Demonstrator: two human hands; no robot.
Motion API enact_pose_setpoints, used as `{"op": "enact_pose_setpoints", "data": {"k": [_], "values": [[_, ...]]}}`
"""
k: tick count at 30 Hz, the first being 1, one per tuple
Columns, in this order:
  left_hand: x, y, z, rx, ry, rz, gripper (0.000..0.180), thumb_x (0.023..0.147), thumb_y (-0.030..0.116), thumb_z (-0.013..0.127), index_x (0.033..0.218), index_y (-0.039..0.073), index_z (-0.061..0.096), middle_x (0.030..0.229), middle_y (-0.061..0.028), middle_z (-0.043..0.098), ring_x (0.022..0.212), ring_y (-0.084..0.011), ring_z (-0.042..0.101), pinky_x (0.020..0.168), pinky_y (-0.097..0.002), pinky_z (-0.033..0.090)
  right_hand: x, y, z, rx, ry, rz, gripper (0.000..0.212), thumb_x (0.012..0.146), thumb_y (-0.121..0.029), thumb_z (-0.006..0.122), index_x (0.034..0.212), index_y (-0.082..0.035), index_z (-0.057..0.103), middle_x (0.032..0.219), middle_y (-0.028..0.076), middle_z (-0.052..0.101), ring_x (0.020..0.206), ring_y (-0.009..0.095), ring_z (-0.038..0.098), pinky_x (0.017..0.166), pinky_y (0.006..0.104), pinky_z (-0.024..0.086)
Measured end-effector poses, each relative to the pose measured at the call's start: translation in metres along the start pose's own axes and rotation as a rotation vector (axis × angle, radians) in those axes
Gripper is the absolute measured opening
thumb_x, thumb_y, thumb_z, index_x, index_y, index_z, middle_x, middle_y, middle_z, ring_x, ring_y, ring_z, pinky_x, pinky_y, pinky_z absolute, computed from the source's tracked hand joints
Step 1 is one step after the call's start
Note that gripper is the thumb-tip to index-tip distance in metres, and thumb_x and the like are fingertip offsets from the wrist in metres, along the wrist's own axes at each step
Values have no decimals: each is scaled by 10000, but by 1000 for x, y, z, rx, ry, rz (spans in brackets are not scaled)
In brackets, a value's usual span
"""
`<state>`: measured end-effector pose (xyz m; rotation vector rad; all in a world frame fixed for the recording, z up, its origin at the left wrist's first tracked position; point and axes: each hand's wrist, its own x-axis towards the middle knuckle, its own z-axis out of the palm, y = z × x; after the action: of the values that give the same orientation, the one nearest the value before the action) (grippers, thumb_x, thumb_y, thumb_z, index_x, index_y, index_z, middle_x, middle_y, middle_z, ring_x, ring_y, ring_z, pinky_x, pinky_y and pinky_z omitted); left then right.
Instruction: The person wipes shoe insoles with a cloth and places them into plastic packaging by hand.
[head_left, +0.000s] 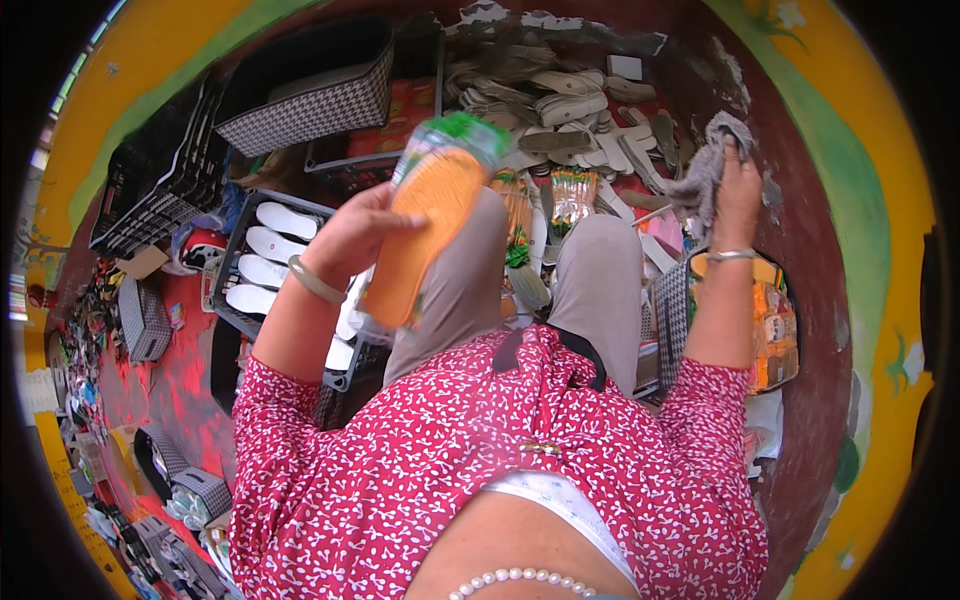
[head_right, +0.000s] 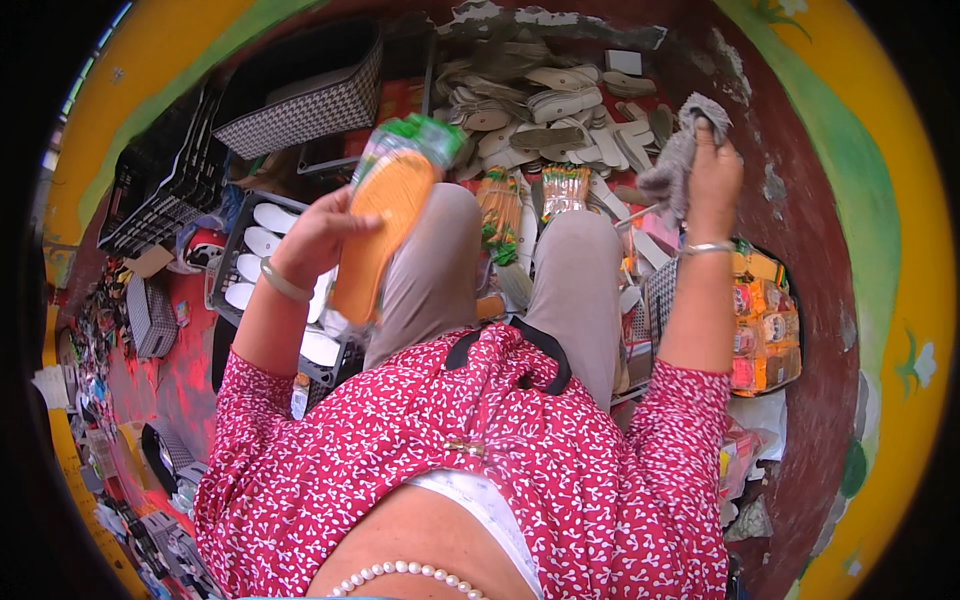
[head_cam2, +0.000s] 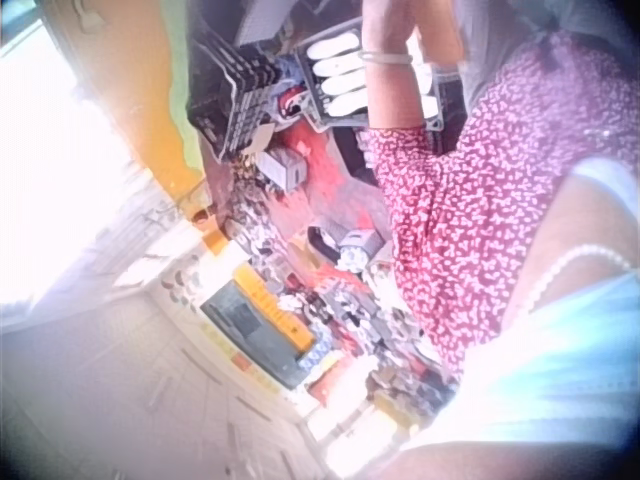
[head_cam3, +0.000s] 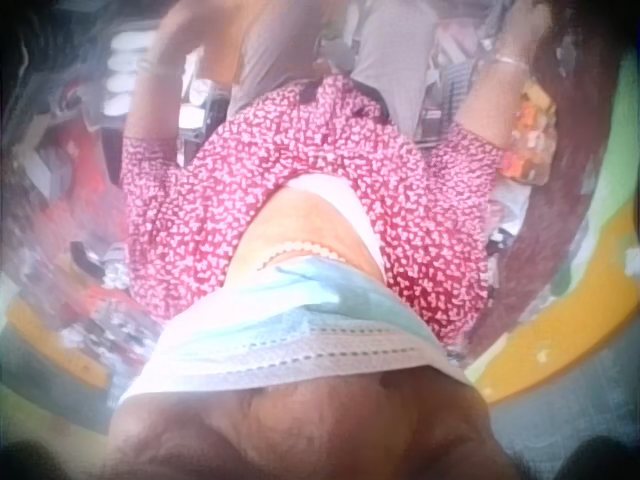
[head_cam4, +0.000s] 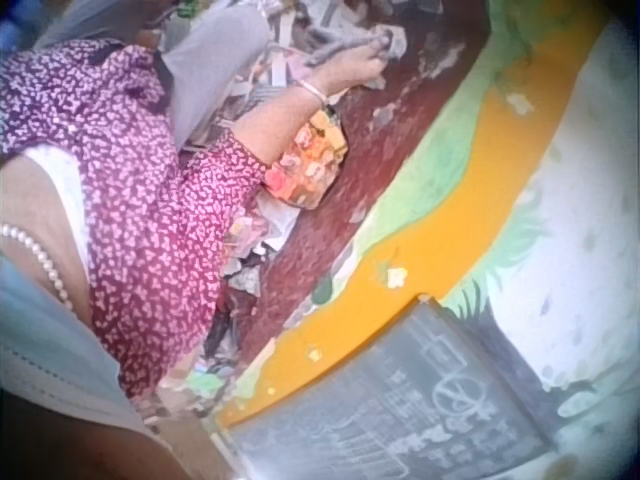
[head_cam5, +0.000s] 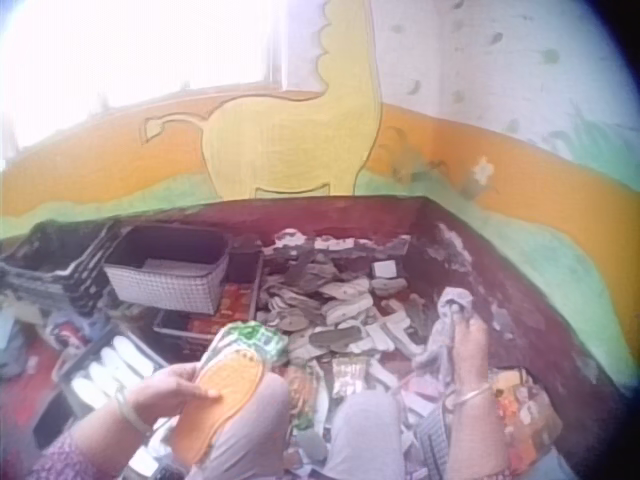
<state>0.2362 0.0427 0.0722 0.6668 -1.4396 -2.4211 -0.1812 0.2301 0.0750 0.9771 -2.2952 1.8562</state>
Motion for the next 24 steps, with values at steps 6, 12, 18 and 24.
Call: {"op": "enact_pose_setpoints", "data": {"k": [6,12,18,24], "values": [[34,-8,-33,-566,179,396,403,858,99,607,1213,-35,471,1093,-166,595,1009,-266,602,912,-391,485,-57,-36,24,680,-499,254,272,846,-78,579,1110,-12,574,978,46,615,857,121,602,753,240,499],[62,-3,-17,-793,197,519,395,894,74,541,1241,-81,435,1164,-228,568,1085,-329,568,983,-460,433,-113,-50,70,669,-728,334,379,723,80,418,1047,-31,580,930,34,608,858,115,586,813,236,467],[75,-2,-7,-791,299,648,370,897,61,535,1231,-68,445,1151,-215,576,1074,-333,573,989,-469,425,-140,-48,86,731,-1020,364,457,803,-411,698,1023,-25,594,910,6,613,758,62,525,680,184,411],[80,-6,5,-753,358,701,365,887,46,551,1235,8,448,1145,-130,578,1061,-275,573,963,-439,444,-170,-68,118,815,-906,478,352,888,-258,634,1136,-13,591,1015,7,615,899,74,547,822,221,427]]}}
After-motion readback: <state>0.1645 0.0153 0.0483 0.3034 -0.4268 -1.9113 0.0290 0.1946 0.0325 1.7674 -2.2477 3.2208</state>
